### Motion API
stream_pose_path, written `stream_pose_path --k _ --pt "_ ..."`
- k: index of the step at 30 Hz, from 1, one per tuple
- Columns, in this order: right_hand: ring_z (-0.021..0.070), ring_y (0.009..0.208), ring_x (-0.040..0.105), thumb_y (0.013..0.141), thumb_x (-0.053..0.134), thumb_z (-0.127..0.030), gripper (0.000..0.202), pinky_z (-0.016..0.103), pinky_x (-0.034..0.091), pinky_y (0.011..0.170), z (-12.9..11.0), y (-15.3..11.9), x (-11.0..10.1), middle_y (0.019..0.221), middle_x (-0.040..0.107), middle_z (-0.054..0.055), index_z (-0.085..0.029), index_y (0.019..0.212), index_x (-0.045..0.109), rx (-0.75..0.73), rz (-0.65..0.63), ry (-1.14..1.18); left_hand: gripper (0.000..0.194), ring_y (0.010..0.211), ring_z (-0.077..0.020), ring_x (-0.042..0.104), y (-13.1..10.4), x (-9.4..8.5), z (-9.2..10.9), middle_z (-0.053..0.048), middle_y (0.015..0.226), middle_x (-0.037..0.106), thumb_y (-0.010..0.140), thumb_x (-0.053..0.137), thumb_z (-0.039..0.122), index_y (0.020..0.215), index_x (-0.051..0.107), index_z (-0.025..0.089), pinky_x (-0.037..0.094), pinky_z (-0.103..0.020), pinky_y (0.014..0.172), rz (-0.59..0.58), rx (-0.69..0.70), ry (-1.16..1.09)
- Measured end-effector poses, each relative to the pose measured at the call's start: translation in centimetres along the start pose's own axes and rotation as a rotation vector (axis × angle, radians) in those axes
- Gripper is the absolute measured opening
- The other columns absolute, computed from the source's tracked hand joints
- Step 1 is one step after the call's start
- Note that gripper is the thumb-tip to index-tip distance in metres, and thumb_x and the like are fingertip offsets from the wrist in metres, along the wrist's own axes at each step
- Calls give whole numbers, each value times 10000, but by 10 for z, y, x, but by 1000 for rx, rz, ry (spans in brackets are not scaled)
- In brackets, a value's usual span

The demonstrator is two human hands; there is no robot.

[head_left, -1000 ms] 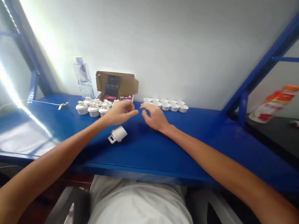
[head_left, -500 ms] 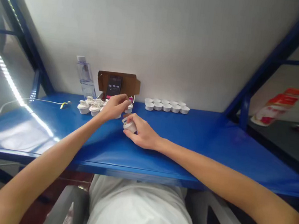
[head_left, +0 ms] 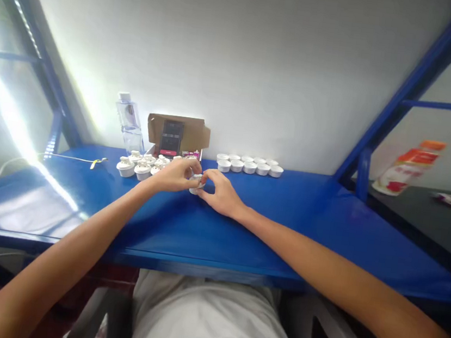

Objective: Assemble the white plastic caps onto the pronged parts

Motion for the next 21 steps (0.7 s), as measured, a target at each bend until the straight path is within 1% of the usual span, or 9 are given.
stream_pose_path --k 1,4,7,10,14,16,19,21 --pt "236 1081 619 861 656 -241 129 385 490 983 3 0 0 1111 655 51 -233 981 611 7 4 -14 238 798 -187 646 0 -1 -1 -45 902 717 825 643 388 948 665 186 488 -291 702 29 8 32" --pt "243 1192 611 830 628 -164 336 400 477 1065 10 0 2 1245 657 71 -231 1158 651 21 -20 -36 185 815 -202 644 1 -3 -7 -55 905 715 846 604 349 913 650 183 473 -306 704 110 3 143" --pt "248 1270 596 828 615 -149 494 407 455 1123 13 -1 6 1363 635 88 -211 1318 627 22 -73 -46 152 830 -221 650 1 -4 -14 -63 924 719 831 606 317 899 636 184 471 -327 720 155 -34 232" --pt "258 1326 578 862 593 -168 565 427 433 1159 13 -2 10 1447 605 99 -197 1425 580 37 -127 -67 142 896 -246 662 1 -5 -20 -71 958 726 819 605 294 911 639 191 489 -352 779 184 -58 270" --pt "280 1391 540 908 569 -203 583 466 404 1188 14 -3 12 1519 562 110 -196 1489 535 52 -185 -102 144 984 -269 655 1 -5 -20 -81 1001 720 834 600 307 914 650 199 499 -389 874 211 -51 290" --pt "286 1390 544 921 584 -228 591 476 408 1184 14 -2 11 1517 567 108 -214 1508 515 34 -220 -103 151 985 -268 652 1 -4 -17 -87 999 710 844 596 320 908 653 195 501 -394 887 216 -27 272" --pt "313 1388 544 917 645 -305 631 497 415 1174 21 3 2 1523 558 130 -212 1522 494 34 -257 -141 148 987 -261 647 1 -2 -11 -87 997 696 840 593 303 913 660 194 501 -390 901 218 11 230" --pt "335 1387 540 908 669 -331 618 510 414 1168 31 7 -10 1518 556 153 -188 1492 525 63 -264 -204 137 984 -256 642 1 0 -9 -80 990 688 832 593 285 914 661 199 498 -387 908 216 22 219"
Point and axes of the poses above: each hand's wrist, its own y-axis towards the middle knuckle, its own x-axis out of the palm, z = x × y, the point moved 5 cm from there along y, towards the middle knuckle
